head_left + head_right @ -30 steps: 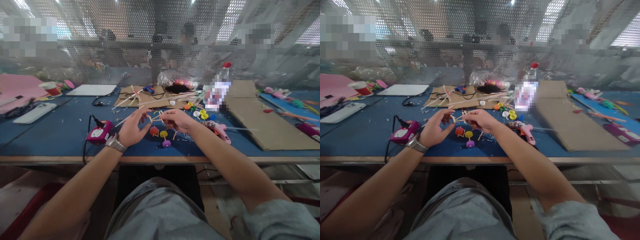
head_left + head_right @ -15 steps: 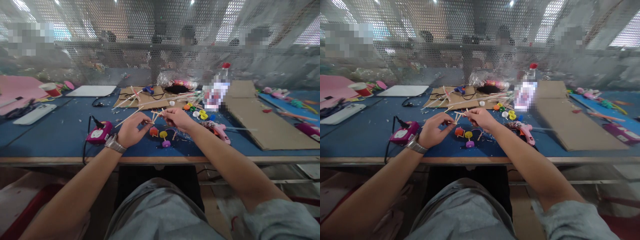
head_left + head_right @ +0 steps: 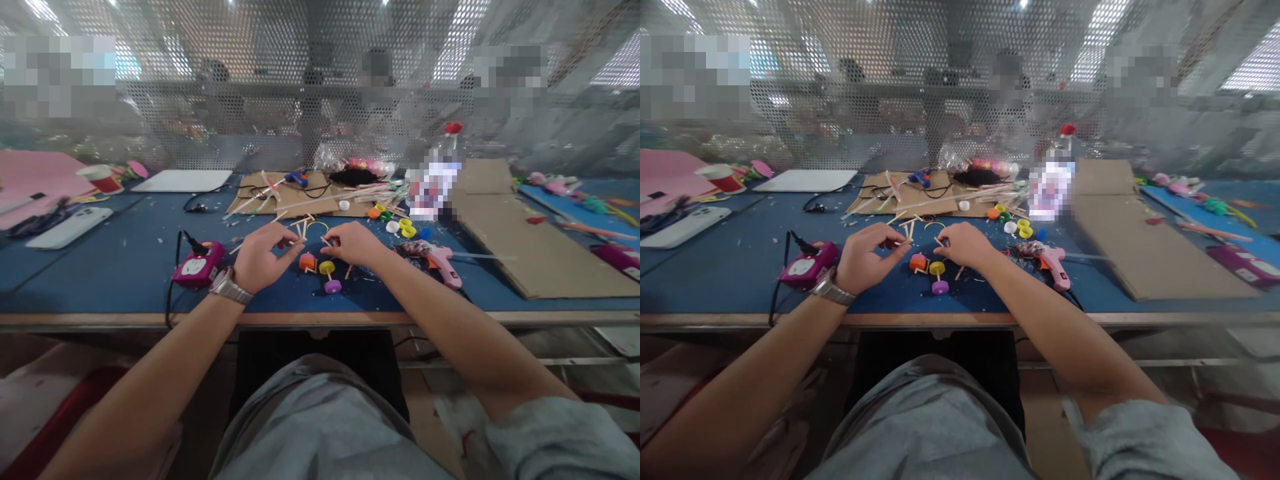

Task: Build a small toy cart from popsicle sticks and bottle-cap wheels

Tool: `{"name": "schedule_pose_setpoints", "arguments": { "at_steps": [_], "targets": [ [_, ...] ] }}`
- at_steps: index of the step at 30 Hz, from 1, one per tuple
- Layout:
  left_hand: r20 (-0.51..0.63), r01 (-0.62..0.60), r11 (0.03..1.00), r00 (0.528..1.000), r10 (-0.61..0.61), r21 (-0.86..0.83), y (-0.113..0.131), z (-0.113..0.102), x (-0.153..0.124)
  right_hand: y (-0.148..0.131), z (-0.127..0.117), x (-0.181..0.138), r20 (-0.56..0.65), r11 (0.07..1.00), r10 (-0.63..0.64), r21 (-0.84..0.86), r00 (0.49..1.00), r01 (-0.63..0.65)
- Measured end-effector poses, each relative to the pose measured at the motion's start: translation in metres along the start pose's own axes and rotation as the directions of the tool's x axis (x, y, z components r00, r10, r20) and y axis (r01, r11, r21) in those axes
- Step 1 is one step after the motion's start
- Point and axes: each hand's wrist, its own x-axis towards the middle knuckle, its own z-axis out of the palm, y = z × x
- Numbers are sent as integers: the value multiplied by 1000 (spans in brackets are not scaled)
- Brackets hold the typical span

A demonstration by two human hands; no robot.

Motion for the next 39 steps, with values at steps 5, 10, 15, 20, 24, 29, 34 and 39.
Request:
{"name": "schedule_pose_setpoints", "arguments": {
  "at_steps": [5,10,15,20,24,29,34,39],
  "targets": [
    [2,16,1000,1000,-17,9,1,0,0,-5,-3,-2,-56,999,-47,-8,997,47],
    [11,41,999,999,-41,12,0,1,-1,-23,-7,-11,-157,979,-185,55,970,196],
    [15,47,999,999,-47,6,-1,3,-3,-30,-3,-15,-179,953,-272,87,946,290],
    [32,38,999,999,-38,-8,0,4,-2,-30,-1,-15,-189,943,-303,82,934,323],
    [53,28,999,998,-27,-22,1,4,-3,-32,-2,-16,-187,941,-315,66,930,332],
    [68,7,999,998,-5,-35,1,4,-3,-35,-1,-18,-199,936,-335,42,921,349],
    [60,-14,999,998,16,-37,2,5,-3,-36,0,-19,-224,927,-362,11,905,374],
    [56,-18,999,998,20,-37,3,5,-4,-36,1,-19,-232,922,-380,-18,895,387]
  ]
}}
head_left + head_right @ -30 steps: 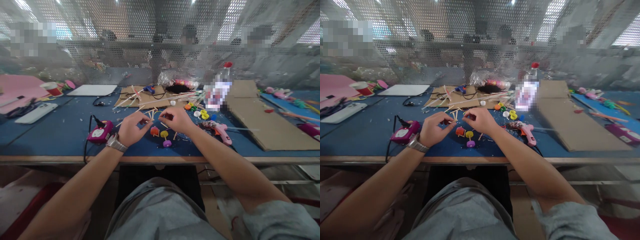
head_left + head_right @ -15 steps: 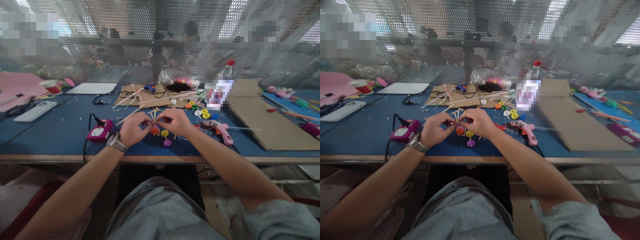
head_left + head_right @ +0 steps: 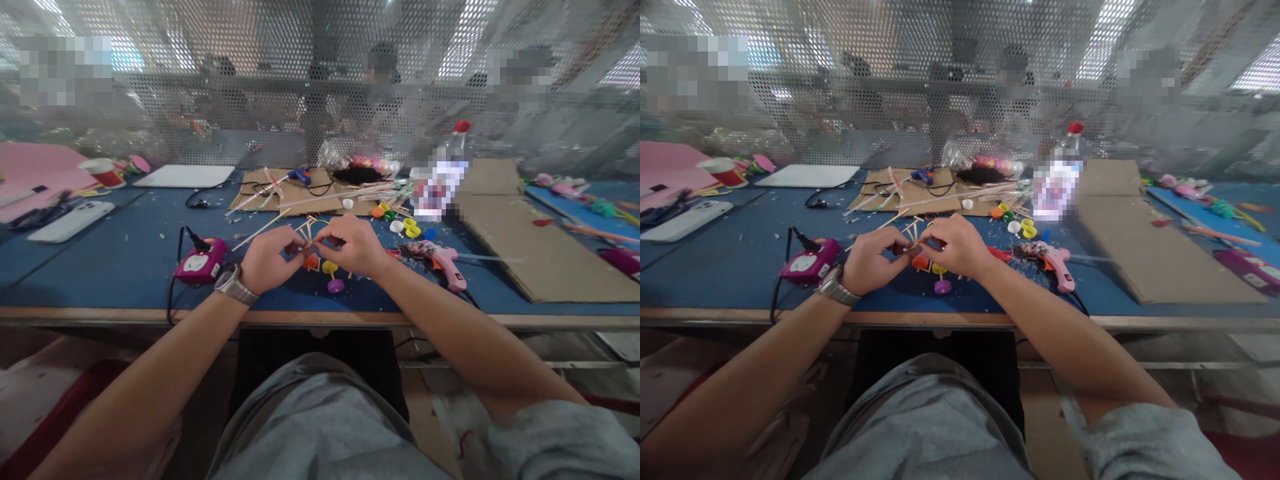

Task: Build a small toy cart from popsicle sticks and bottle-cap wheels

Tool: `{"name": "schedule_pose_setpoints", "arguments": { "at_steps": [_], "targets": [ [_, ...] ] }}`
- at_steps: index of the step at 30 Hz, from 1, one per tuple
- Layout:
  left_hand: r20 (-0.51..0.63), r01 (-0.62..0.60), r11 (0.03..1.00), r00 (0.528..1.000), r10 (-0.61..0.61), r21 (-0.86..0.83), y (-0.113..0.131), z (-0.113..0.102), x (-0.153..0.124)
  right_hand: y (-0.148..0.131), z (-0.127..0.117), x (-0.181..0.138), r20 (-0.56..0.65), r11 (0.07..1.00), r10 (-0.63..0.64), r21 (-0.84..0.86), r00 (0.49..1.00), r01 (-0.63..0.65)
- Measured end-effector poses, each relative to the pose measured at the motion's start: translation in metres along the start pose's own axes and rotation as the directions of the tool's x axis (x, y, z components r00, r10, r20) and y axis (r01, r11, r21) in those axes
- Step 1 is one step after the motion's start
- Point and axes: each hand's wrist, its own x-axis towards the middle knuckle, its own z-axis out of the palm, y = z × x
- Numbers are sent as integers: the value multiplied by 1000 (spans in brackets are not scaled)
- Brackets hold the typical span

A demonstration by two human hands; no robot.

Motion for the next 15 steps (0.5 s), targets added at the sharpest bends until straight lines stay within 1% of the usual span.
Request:
{"name": "schedule_pose_setpoints", "arguments": {
  "at_steps": [6,15],
  "targets": [
    [-5,-10,1000,1000,10,0,0,-1,0,-1,0,0,-6,1000,-13,-9,1000,13],
    [12,-66,998,998,67,-17,0,0,0,1,-1,2,82,999,-41,4,996,41]
  ]
}}
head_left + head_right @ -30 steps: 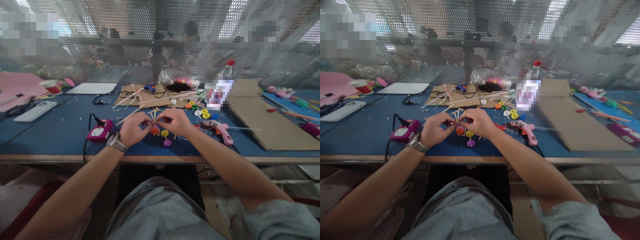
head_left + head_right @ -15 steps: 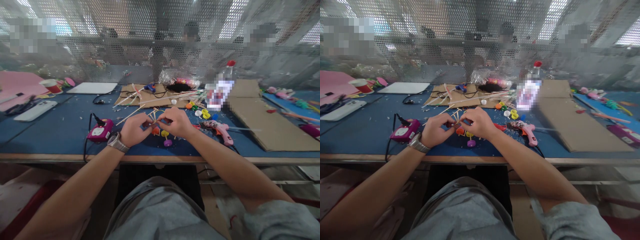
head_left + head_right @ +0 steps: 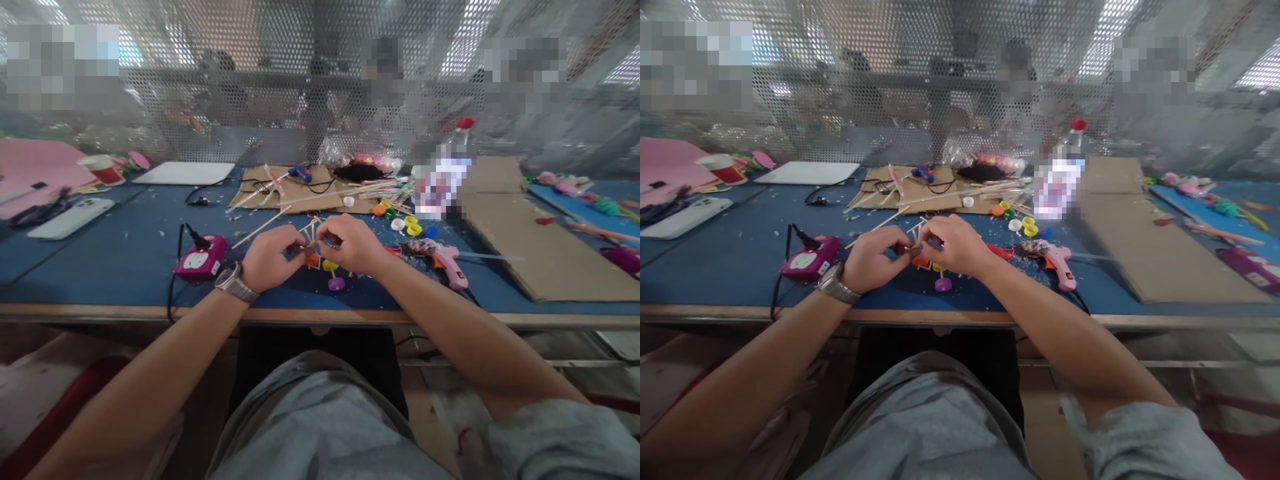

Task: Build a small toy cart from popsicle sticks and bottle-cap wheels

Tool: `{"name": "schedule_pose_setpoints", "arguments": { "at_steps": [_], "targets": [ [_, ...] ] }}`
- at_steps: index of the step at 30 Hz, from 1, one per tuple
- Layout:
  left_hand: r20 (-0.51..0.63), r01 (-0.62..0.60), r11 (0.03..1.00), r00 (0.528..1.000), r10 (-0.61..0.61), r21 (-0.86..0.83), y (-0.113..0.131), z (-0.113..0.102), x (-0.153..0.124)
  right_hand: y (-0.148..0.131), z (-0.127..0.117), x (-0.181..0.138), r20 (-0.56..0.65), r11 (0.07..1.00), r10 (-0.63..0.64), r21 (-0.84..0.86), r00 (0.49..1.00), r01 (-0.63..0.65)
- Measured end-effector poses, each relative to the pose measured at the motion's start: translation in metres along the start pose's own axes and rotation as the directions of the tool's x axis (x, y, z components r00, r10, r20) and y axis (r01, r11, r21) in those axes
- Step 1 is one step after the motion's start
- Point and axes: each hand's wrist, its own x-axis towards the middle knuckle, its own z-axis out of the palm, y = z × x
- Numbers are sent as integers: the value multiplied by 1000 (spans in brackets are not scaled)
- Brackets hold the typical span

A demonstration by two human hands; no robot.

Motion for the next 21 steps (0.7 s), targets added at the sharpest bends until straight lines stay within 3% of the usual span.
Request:
{"name": "schedule_pose_setpoints", "arguments": {
  "at_steps": [10,21],
  "targets": [
    [5,-15,1000,1000,16,-26,0,-1,2,-1,0,-1,52,999,-32,19,998,31],
    [-20,1,999,1000,-2,-37,1,-1,2,-3,3,-1,-27,999,-52,5,998,52]
  ]
}}
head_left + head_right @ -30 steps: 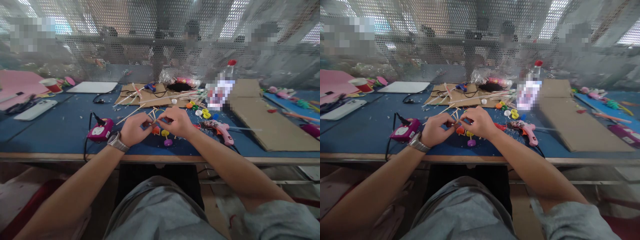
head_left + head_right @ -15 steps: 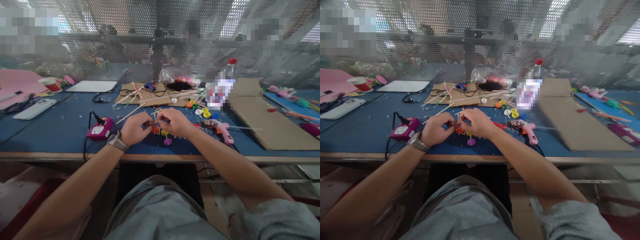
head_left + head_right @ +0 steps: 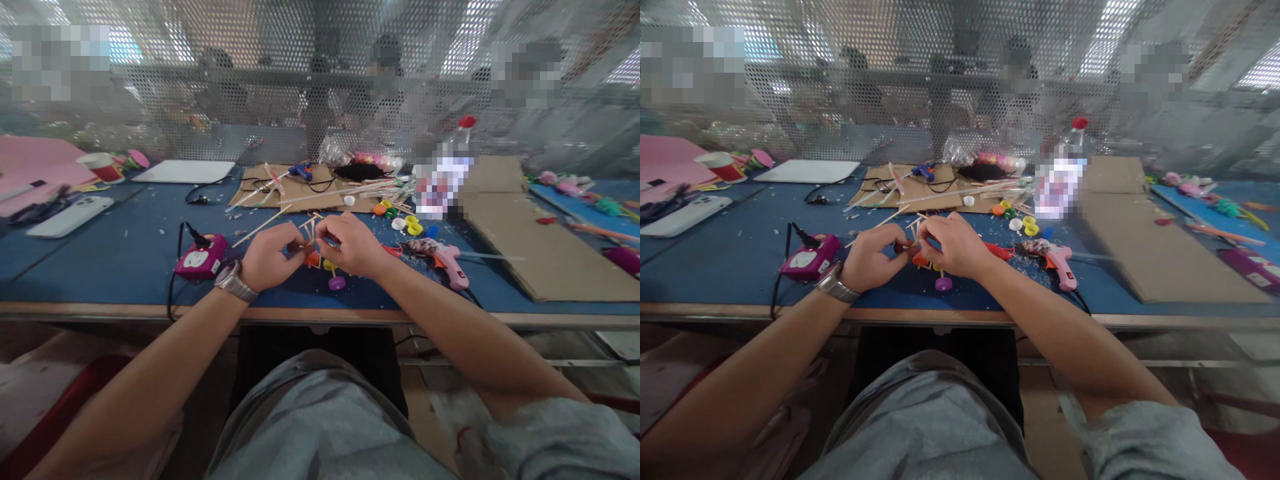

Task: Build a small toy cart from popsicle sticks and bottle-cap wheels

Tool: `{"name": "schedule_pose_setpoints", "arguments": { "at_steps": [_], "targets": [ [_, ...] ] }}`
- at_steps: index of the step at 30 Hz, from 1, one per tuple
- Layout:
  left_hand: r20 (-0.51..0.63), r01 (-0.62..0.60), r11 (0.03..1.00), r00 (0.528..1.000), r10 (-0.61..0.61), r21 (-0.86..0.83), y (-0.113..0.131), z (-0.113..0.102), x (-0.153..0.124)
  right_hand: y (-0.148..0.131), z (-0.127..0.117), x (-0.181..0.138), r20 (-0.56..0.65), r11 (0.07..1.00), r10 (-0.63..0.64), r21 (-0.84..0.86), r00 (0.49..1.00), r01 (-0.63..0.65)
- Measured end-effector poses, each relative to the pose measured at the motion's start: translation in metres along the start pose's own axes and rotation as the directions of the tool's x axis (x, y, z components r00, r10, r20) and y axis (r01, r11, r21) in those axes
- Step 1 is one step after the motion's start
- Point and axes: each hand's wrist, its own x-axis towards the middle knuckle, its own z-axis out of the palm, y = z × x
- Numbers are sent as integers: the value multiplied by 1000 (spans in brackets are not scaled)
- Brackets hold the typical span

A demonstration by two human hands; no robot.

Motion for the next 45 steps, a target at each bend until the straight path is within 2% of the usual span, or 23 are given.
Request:
{"name": "schedule_pose_setpoints", "arguments": {
  "at_steps": [9,21,30,37,42,45],
  "targets": [
    [-7,35,999,999,-35,27,0,-1,-1,-1,-5,-1,-95,996,32,89,995,-24],
    [62,-3,999,998,0,50,-1,0,-1,0,5,-4,-36,979,18,202,999,-11],
    [86,21,998,996,-25,56,-2,0,-2,-4,4,-4,17,982,32,184,999,-34],
    [67,20,999,997,-23,44,-3,0,-1,-8,1,-2,16,988,-16,154,1000,13],
    [57,11,999,998,-13,37,-2,-1,-1,-9,1,-1,-12,991,-31,126,999,32],
    [61,8,999,998,-11,37,-1,-1,-1,-4,-1,-3,-92,994,6,106,996,3]
  ]
}}
